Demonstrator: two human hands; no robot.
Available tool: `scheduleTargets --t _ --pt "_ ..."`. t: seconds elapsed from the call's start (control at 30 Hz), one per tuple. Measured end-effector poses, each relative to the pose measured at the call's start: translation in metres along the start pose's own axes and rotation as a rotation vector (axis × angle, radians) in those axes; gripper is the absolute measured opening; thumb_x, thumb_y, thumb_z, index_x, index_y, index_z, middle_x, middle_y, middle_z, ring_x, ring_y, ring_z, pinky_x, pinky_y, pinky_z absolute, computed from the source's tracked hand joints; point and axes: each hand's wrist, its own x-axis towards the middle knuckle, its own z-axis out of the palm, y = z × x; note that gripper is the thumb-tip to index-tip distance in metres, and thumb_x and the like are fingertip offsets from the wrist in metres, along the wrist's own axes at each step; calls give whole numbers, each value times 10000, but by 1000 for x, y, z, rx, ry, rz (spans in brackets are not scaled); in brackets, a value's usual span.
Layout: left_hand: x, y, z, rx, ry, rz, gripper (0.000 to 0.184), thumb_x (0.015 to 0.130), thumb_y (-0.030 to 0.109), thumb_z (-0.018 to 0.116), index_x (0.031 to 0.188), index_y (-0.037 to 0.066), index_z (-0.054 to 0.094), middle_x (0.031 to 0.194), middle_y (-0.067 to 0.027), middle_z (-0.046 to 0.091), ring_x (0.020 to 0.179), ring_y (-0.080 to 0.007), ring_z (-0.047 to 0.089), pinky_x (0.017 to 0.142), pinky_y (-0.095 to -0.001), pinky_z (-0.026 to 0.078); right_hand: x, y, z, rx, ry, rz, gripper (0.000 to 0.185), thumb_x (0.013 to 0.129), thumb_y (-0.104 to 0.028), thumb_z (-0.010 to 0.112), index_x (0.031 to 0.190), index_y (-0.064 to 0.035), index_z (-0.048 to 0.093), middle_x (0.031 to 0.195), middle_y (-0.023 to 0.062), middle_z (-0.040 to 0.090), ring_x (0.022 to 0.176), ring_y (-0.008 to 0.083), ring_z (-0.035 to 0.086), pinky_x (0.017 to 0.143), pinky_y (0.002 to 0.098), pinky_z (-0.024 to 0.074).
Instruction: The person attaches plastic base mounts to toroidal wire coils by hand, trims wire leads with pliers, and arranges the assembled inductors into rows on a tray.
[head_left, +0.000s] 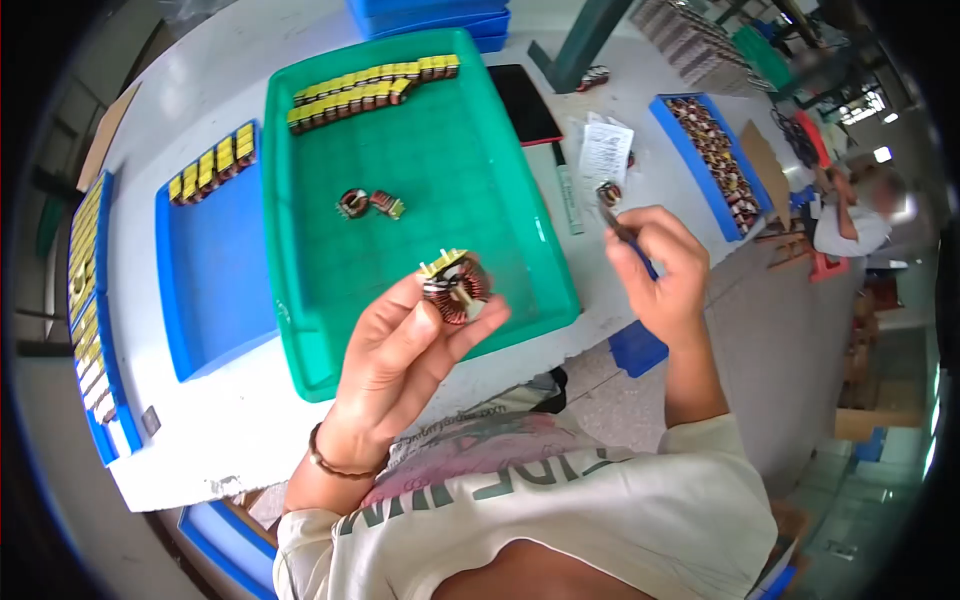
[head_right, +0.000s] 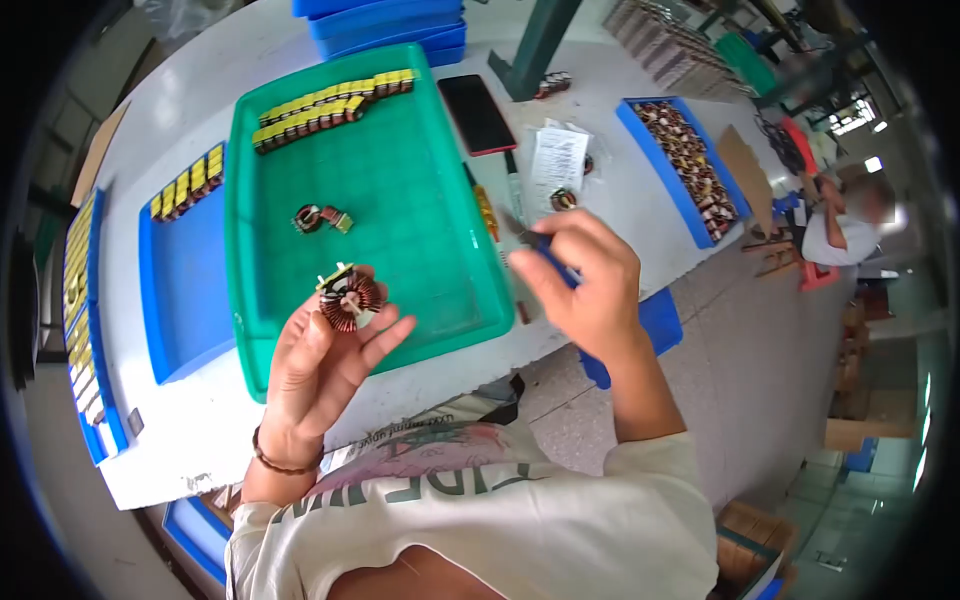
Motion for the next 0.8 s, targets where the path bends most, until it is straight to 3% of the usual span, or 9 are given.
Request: scheduleTargets --t 0.07,0.23,0.8 --pt "0 1 1 -38 -90 6 467 865 116 601 1248 -73 413 1179 -179 534 1072 -286 546 1032 -458 366 15 -23 -4 33 -107 -219 294 770 -197 666 609 -49 470 808 74 527 612 212 441 572 295 390" --pt "-7 4 0 -4 -62 55 455 857 128 617 1234 -47 432 1169 -160 544 1070 -267 549 1040 -461 357 27 -42 14 -62 -118 -456 356 756 -230 678 525 -57 469 855 62 543 658 193 463 592 282 390" --pt "-15 -2 -2 31 -1 155 467 802 85 677 1210 46 454 1245 -141 500 1137 -245 502 1035 -426 356 37 -65 18 -140 -117 -496 341 695 -183 711 538 -45 442 899 94 554 682 227 467 624 314 403"
